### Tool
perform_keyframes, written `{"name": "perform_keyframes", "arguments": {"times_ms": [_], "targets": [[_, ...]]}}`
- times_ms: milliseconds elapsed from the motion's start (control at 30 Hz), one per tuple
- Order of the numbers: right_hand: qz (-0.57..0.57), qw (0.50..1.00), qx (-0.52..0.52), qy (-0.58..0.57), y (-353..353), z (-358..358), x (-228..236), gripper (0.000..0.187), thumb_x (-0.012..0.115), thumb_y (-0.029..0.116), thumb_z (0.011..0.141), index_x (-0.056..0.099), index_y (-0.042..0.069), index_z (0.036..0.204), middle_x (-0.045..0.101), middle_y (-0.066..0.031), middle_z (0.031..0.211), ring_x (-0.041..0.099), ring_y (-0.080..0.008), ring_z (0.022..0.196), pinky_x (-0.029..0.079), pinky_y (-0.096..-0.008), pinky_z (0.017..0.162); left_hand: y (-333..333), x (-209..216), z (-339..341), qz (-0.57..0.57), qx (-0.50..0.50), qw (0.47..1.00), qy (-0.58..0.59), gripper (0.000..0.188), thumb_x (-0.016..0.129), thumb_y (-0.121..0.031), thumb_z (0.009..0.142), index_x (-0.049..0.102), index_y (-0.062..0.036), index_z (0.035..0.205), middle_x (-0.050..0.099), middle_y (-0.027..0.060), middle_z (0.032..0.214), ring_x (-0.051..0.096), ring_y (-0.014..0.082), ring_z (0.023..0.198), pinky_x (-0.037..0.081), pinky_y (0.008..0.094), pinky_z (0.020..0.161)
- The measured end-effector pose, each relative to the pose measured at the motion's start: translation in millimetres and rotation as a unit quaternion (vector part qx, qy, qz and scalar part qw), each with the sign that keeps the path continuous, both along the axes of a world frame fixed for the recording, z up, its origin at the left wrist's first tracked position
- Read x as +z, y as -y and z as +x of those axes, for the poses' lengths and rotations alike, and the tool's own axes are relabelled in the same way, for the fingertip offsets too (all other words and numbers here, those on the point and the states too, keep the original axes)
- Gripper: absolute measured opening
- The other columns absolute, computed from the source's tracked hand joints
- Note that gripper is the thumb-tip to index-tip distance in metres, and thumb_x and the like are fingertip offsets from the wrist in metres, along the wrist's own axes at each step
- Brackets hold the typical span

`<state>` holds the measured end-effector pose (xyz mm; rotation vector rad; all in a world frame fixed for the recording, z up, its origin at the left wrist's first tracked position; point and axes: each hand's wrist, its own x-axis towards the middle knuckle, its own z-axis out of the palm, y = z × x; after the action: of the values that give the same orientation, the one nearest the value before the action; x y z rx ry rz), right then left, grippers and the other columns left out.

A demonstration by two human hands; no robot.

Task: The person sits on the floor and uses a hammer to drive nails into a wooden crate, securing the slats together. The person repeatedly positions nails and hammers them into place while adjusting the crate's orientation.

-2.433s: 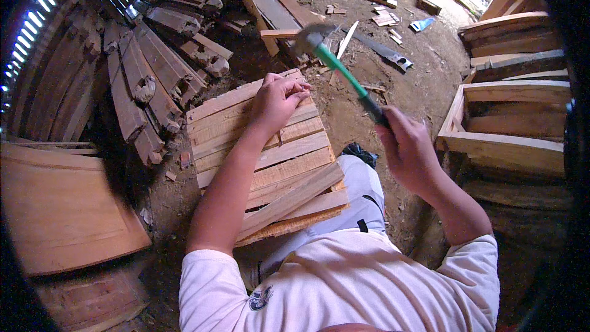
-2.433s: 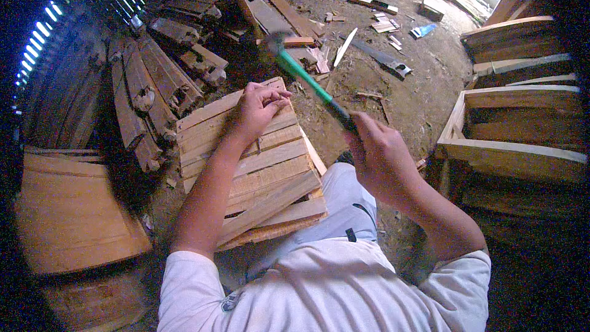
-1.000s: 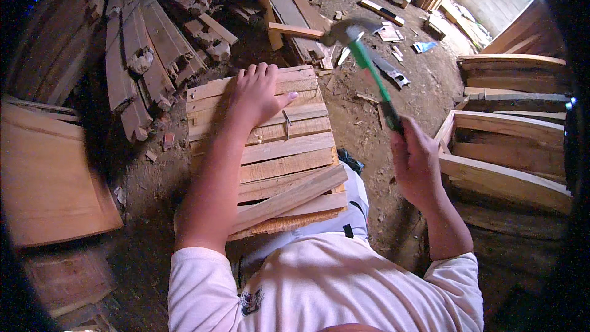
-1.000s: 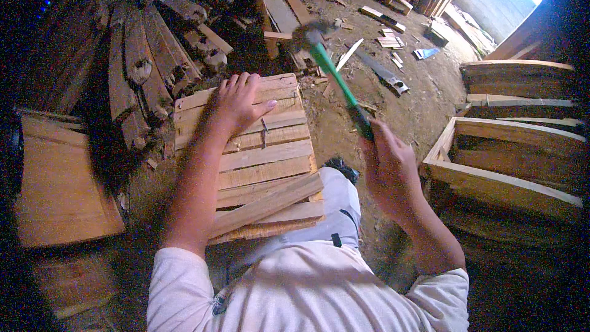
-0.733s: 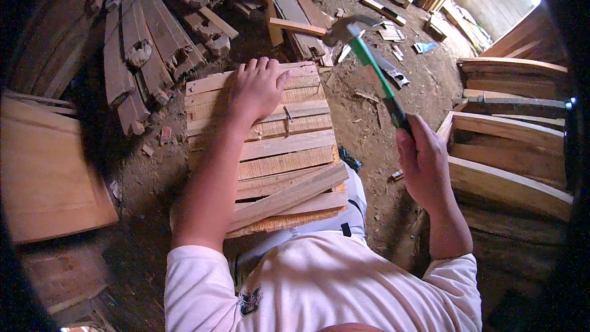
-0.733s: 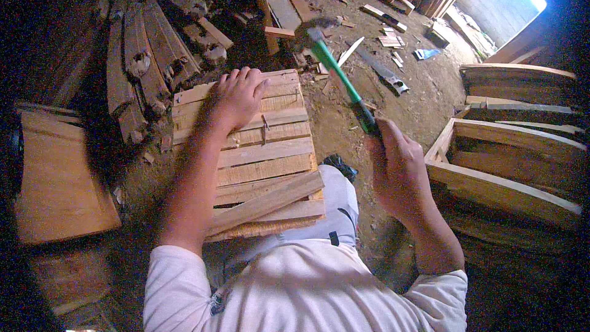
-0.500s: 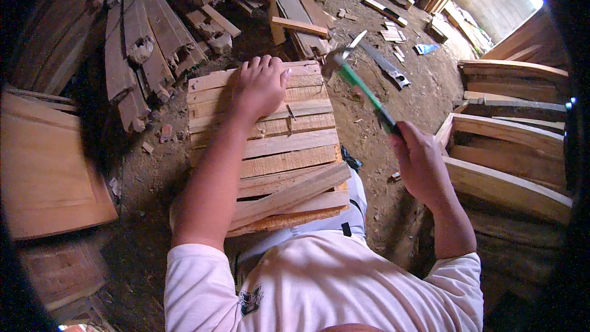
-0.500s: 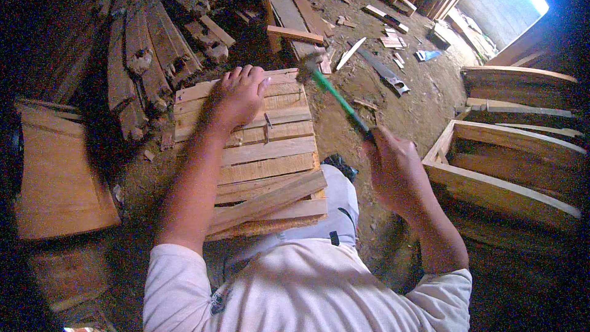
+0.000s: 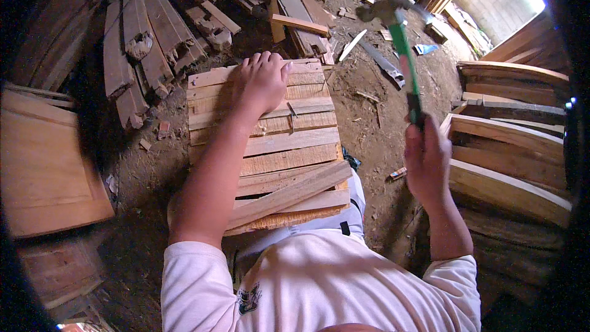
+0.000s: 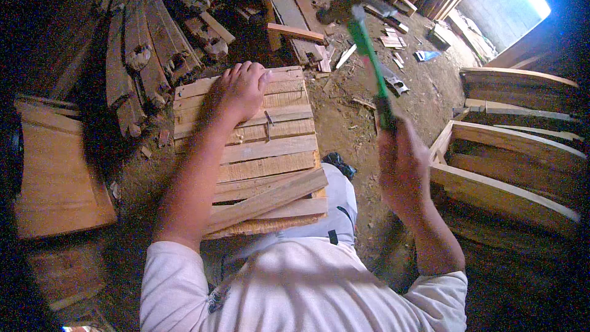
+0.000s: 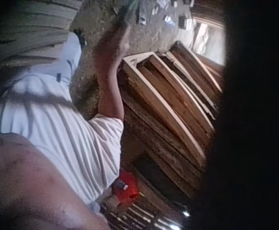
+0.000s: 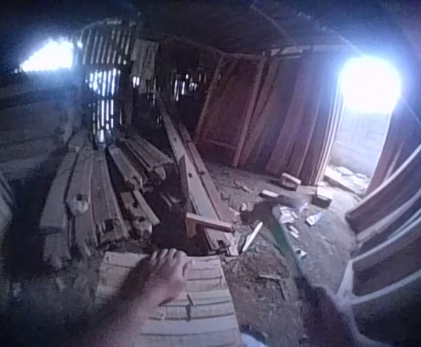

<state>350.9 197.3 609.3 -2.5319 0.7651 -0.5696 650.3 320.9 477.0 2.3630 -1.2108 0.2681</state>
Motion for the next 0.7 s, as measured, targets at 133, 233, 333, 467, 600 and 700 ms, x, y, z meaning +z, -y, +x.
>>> {"name": "perform_keyframes", "arguments": {"times_ms": [133, 233, 333, 467, 600, 700], "targets": [[-0.044, 0.982, 0.074, -0.167, 11, -4, -10, 0.011, 0.055, 0.012, 0.101, 0.052, 0.002, 0.104, 0.061, -0.0258, 0.083, 0.061, -0.0498, 0.079, 0.045, -0.0542, 0.066, 2, 2, 1, 0.004, 0.017, 1.000, -0.010, 0.032, 0.048, -0.034, 0.105, 0.063, -0.0053, 0.104, 0.065, 0.0159, 0.109, 0.059, 0.0347, 0.109, 0.044, 0.0483, 0.097], [0.012, 0.997, 0.021, -0.068, 4, 0, -1, 0.013, 0.055, 0.013, 0.102, 0.052, 0.001, 0.105, 0.062, -0.0266, 0.084, 0.061, -0.0503, 0.080, 0.046, -0.0549, 0.068, 2, -5, 4, -0.004, 0.022, 1.000, -0.003, 0.031, 0.048, -0.032, 0.105, 0.063, -0.0053, 0.102, 0.065, 0.0159, 0.109, 0.059, 0.0349, 0.109, 0.044, 0.0484, 0.096], [-0.008, 0.999, 0.029, -0.032, 8, -3, -12, 0.015, 0.056, 0.015, 0.102, 0.053, 0.001, 0.105, 0.062, -0.0272, 0.079, 0.062, -0.0513, 0.076, 0.045, -0.0557, 0.065, 5, -5, 2, -0.017, 0.009, 1.000, 0.000, 0.030, 0.048, -0.031, 0.105, 0.063, -0.0054, 0.102, 0.065, 0.0157, 0.108, 0.059, 0.0349, 0.109, 0.044, 0.0484, 0.097], [-0.023, 0.982, 0.055, -0.177, 7, 2, -3, 0.016, 0.056, 0.015, 0.102, 0.053, 0.000, 0.106, 0.061, -0.0269, 0.075, 0.061, -0.0512, 0.074, 0.045, -0.0553, 0.064, 3, -1, 0, 0.002, 0.029, 0.999, -0.019, 0.030, 0.048, -0.032, 0.104, 0.063, -0.0054, 0.102, 0.065, 0.0154, 0.108, 0.059, 0.0347, 0.109, 0.043, 0.0481, 0.097], [-0.011, 1.000, 0.022, 0.007, 6, 1, -5, 0.014, 0.056, 0.014, 0.102, 0.053, 0.001, 0.103, 0.059, -0.0271, 0.079, 0.060, -0.0513, 0.078, 0.044, -0.0554, 0.065, 0, 1, 1, -0.003, 0.016, 1.000, -0.026, 0.030, 0.048, -0.032, 0.104, 0.063, -0.0057, 0.102, 0.065, 0.0158, 0.109, 0.059, 0.0348, 0.110, 0.043, 0.0479, 0.098], [-0.080, 0.996, 0.039, -0.001, 6, 2, -19, 0.012, 0.055, 0.012, 0.102, 0.053, 0.000, 0.105, 0.059, -0.0265, 0.080, 0.060, -0.0510, 0.080, 0.045, -0.0554, 0.067, 3, 1, 0, -0.001, 0.018, 1.000, -0.021, 0.030, 0.048, -0.032, 0.104, 0.062, -0.0060, 0.101, 0.065, 0.0157, 0.109, 0.059, 0.0346, 0.109, 0.043, 0.0479, 0.097]]}}
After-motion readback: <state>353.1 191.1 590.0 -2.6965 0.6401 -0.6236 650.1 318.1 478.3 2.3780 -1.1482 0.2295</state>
